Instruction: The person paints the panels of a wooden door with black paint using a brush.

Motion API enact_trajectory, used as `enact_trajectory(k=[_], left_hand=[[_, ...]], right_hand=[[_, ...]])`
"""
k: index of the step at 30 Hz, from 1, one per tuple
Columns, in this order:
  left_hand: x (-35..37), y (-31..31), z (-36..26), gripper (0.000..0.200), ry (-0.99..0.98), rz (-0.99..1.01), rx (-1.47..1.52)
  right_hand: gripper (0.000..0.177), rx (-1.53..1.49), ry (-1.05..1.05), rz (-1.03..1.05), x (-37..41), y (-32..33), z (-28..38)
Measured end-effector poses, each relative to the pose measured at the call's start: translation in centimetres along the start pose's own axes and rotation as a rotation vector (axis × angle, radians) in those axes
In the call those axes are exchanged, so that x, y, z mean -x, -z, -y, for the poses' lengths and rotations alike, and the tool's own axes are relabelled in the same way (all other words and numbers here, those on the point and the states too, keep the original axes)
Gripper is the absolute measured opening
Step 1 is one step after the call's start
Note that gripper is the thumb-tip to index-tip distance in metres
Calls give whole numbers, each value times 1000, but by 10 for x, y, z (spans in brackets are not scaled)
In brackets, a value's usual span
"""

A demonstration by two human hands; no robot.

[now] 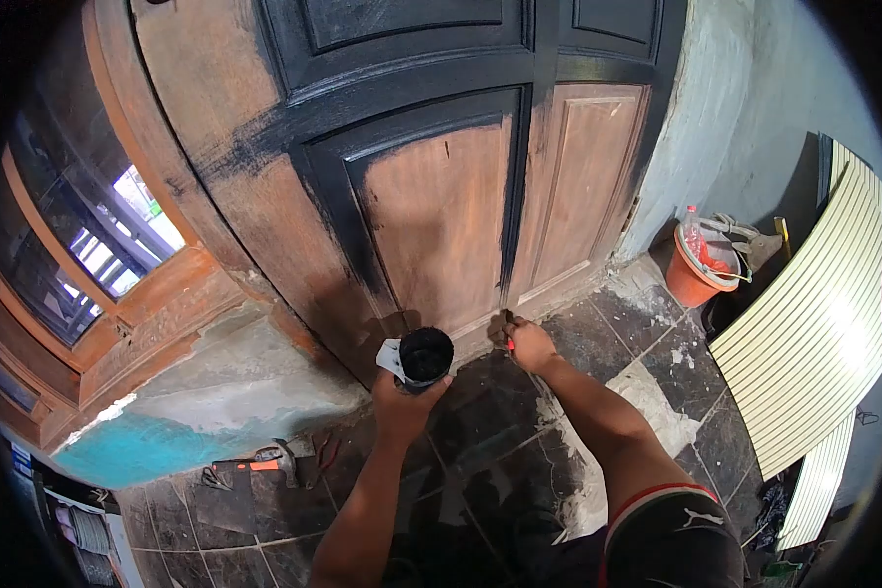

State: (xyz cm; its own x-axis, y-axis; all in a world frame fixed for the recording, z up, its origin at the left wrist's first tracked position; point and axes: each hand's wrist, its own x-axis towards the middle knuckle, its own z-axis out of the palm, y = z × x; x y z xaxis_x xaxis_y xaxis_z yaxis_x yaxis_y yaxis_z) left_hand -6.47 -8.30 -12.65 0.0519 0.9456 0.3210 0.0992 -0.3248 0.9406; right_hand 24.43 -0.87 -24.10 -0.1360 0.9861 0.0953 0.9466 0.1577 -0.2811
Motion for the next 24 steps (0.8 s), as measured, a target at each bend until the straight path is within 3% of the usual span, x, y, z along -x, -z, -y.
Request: enact_trajectory(k=[3, 9, 12, 15, 18, 21, 24], left_hand=[[-1, 2, -9, 67, 11, -6, -14], [0, 4, -12, 67, 12, -34, -55], [0, 3, -10, 66, 34, -18, -82], [-1, 3, -5, 66, 48, -2, -93], [-1, 6, -6, 66, 54, 8, -123], [0, 8, -4, 64, 57, -1, -131], [1, 8, -6, 63, 69, -12, -128]], right_hand=[[36, -42, 82, -26, 6, 6, -3], [25, -33, 199, -384, 3, 32, 6], [22, -6, 186, -219, 10, -8, 3], [23, -59, -22, -123, 0, -24, 3], [24, -120, 64, -277, 1, -13, 7], [28, -90, 84, -261, 10, -25, 8], [30, -129, -56, -85, 7, -47, 6]])
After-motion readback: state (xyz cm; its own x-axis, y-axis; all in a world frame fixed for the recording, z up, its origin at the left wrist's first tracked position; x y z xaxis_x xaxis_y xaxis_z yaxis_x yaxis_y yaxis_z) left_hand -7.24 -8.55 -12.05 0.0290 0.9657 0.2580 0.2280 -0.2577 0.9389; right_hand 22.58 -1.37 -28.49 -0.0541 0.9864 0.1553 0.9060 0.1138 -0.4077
